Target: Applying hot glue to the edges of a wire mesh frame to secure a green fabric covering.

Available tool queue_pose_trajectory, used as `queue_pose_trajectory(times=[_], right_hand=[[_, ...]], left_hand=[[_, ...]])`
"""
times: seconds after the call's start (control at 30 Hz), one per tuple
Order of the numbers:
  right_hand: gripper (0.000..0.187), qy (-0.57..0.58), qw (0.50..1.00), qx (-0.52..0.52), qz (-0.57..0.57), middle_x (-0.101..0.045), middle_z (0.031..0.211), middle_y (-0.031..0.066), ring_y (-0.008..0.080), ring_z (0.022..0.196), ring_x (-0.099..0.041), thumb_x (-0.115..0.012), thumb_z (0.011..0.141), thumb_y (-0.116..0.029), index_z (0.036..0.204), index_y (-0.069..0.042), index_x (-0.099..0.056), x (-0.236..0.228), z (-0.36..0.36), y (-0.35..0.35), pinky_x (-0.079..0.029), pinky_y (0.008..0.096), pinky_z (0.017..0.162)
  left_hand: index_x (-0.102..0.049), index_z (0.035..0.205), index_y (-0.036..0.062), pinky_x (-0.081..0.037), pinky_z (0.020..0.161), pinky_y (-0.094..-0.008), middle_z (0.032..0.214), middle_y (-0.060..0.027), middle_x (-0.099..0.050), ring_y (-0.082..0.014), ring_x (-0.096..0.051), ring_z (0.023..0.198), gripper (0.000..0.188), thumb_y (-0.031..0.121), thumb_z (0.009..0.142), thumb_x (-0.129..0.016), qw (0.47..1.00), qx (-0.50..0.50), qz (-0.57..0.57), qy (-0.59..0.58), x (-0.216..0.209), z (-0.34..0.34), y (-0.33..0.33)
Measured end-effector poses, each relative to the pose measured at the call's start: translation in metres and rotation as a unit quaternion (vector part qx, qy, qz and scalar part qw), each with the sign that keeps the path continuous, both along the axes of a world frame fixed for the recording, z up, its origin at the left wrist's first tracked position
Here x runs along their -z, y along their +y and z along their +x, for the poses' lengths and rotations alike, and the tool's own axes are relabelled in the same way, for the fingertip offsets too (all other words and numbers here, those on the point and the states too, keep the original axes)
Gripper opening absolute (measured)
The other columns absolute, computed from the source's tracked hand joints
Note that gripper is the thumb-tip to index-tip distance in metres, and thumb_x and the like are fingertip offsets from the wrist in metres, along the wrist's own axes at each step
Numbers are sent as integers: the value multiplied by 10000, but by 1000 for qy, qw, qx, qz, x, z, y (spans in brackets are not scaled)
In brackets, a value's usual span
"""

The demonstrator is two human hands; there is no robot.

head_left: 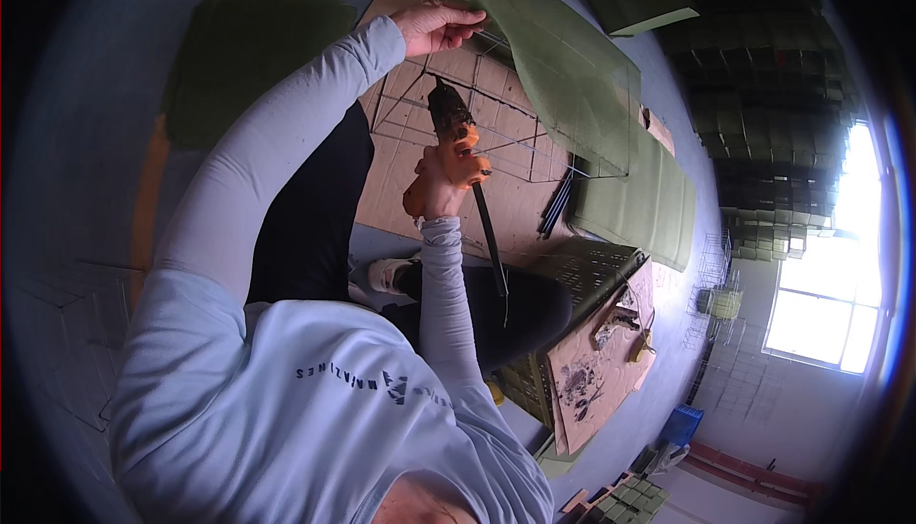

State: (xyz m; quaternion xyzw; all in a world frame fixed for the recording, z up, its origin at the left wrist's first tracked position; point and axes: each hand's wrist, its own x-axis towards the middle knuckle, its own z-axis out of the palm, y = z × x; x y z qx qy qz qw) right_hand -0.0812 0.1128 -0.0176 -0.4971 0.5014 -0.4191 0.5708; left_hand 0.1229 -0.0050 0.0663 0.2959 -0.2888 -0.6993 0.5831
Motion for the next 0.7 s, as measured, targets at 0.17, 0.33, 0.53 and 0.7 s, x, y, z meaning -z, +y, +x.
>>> queue_pose_trajectory(times=[0.17,0.33,0.53,0.7], right_hand=[[195,-21,1000,6,-4,-544,637,22,107,566,-518,-614,746,-207,793,-28,-551,3,-4,-4,-407,239,525],[183,-27,1000,1,-5,-542,626,17,105,557,-515,-606,750,-202,775,-30,-550,0,0,-1,-406,241,518],[131,21,997,-11,-78,-539,624,22,101,588,-521,-573,747,-147,735,-22,-534,-16,-23,0,-415,243,561],[89,-36,992,-32,-113,-543,668,29,117,632,-511,-543,727,-87,683,-10,-542,-46,-77,-6,-398,249,587]], left_hand=[[-617,832,61,-454,521,-170,742,-13,-609,-45,-548,606,149,173,747,-668,1000,1,-3,3,-3,-1,-1],[-618,834,63,-452,519,-169,740,-12,-608,-47,-548,604,147,171,746,-668,1000,-2,1,3,-1,-2,-1],[-621,845,65,-442,506,-165,724,-3,-603,-44,-541,597,154,174,746,-669,1000,3,11,-19,1,1,-3],[-620,819,80,-430,473,-166,693,9,-594,-41,-539,582,135,180,744,-672,999,2,37,-39,4,8,2]])
